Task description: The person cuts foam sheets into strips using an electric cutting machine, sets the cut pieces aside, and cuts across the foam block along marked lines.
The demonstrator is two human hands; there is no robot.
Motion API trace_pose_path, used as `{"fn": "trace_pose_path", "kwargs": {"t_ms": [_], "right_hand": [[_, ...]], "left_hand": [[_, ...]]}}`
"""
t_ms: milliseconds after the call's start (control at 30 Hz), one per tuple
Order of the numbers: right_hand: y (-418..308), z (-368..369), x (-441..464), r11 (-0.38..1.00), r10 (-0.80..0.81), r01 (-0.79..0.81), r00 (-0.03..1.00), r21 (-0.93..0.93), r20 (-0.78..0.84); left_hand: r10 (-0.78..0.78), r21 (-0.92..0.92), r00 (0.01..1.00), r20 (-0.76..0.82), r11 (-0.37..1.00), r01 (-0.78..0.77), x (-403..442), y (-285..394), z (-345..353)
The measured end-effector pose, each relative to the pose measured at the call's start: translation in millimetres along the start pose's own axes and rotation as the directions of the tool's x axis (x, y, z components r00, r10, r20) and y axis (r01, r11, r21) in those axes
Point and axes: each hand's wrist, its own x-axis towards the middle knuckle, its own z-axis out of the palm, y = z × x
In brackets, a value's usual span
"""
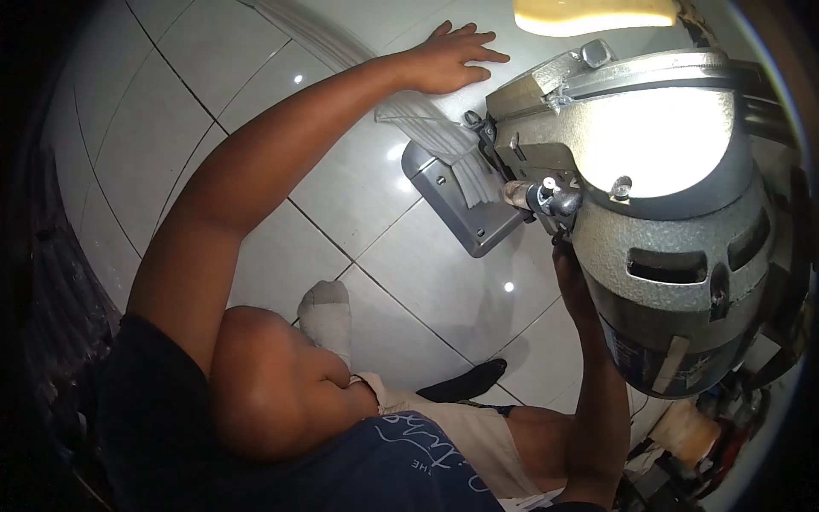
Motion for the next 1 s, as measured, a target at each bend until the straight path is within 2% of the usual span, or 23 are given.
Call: {"fn": "trace_pose_path", "kwargs": {"t_ms": [33,67,100,133,167,233,267,333,400,467,500,533,567,600,700,733,767,800,833,867,900,933,1000], "right_hand": [[-1.1,-2.3,3.9,0.992,-0.043,0.036,0.998,-0.124,-0.054],[-10.5,-16.3,11.9,0.995,0.040,-0.035,0.998,0.090,-0.053],[-13.6,-19.0,14.6,0.978,0.080,-0.069,0.996,0.197,-0.047],[-16.7,-21.9,17.3,0.948,0.120,-0.102,0.992,0.302,-0.041],[-17.2,-19.1,16.6,0.983,-0.039,0.030,0.998,-0.179,-0.044],[-20.7,-12.5,4.7,0.775,-0.166,0.140,0.986,-0.617,0.016],[-22.1,-16.4,7.2,0.976,-0.044,0.030,0.997,-0.218,-0.060],[-22.6,-24.2,12.3,0.972,0.101,-0.081,0.992,0.219,-0.079],[-24.1,-29.4,15.4,0.976,0.066,-0.041,0.992,0.216,-0.112],[-24.9,-20.3,7.2,0.970,0.083,-0.058,0.992,0.235,-0.098],[-24.8,-19.7,7.5,0.966,0.090,-0.068,0.993,0.251,-0.077],[-24.9,-19.5,8.0,0.961,0.097,-0.079,0.994,0.266,-0.055],[-26.5,-24.4,11.2,0.996,0.015,-0.009,0.997,0.088,-0.071],[-26.3,-25.1,10.9,1.000,-0.024,0.024,0.997,-0.006,-0.070],[-27.0,-17.2,-2.7,0.941,-0.109,0.098,0.994,-0.324,-0.015],[-27.1,-20.3,-0.2,0.911,-0.128,0.121,0.992,-0.395,0.009],[-37.8,-36.6,8.1,0.987,-0.023,0.010,0.996,-0.160,-0.081],[-42.1,-45.8,15.0,0.992,0.097,-0.085,0.985,0.090,-0.143],[-40.7,-45.1,15.1,0.993,0.092,-0.080,0.985,0.089,-0.144],[-39.6,-42.4,12.6,0.998,0.046,-0.049,0.994,-0.025,-0.100],[-41.2,-41.6,10.9,0.996,0.028,-0.035,0.996,-0.085,-0.087],[-42.7,-40.7,9.1,0.989,0.009,-0.020,0.997,-0.144,-0.073],[-51.8,-55.4,20.9,0.986,0.116,-0.093,0.979,0.140,-0.166]], "left_hand": [[-0.011,-0.078,1.000,0.018,0.997,0.012,2.4,-1.6,-0.5],[-0.017,-0.156,0.999,0.041,0.987,0.023,5.7,-3.8,-0.8],[-0.019,-0.157,0.999,0.041,0.987,0.025,8.5,-6.7,1.9],[-0.006,-0.251,0.999,0.038,0.968,0.015,11.3,-8.8,4.8],[0.002,-0.343,0.999,0.032,0.939,0.009,10.0,-7.1,0.3],[0.001,-0.346,0.998,0.058,0.938,0.020,8.5,8.6,0.1],[-0.014,-0.364,0.996,0.084,0.930,0.044,7.4,11.2,-2.1],[-0.012,-0.368,0.998,0.069,0.929,0.037,8.6,11.0,-2.8],[-0.007,-0.369,0.998,0.056,0.929,0.027,9.3,14.1,-5.8],[-0.110,-0.446,0.990,0.087,0.884,0.137,9.5,22.1,-4.4],[-0.114,-0.446,0.989,0.093,0.883,0.144,12.4,20.1,-1.6],[-0.105,-0.557,0.987,0.119,0.816,0.154,15.1,17.4,2.2],[-0.090,-0.657,0.986,0.138,0.737,0.159,18.7,14.7,3.4],[-0.087,-0.660,0.986,0.140,0.734,0.158,22.1,12.0,4.0],[-0.047,-0.805,0.998,-0.034,0.593,0.000,27.3,8.2,2.2],[-0.095,-0.711,0.987,-0.131,0.703,-0.027,26.2,-5.3,-4.3],[-0.132,-0.601,0.966,-0.222,0.799,-0.030,19.2,-20.7,-14.4],[-0.214,-0.478,0.955,-0.204,0.874,0.094,12.4,-36.4,-27.7],[-0.252,-0.290,0.942,-0.222,0.940,0.183,4.5,-51.7,-35.5],[-0.289,-0.093,0.927,-0.241,0.957,0.274,-3.1,-67.4,-43.1],[-0.257,0.168,0.920,-0.296,0.934,0.315,-10.9,-68.0,-46.5],[-0.304,0.137,0.898,-0.316,0.923,0.361,-16.2,-68.6,-45.2],[-0.284,0.146,0.900,-0.331,0.927,0.346,-16.1,-75.5,-34.0]]}}
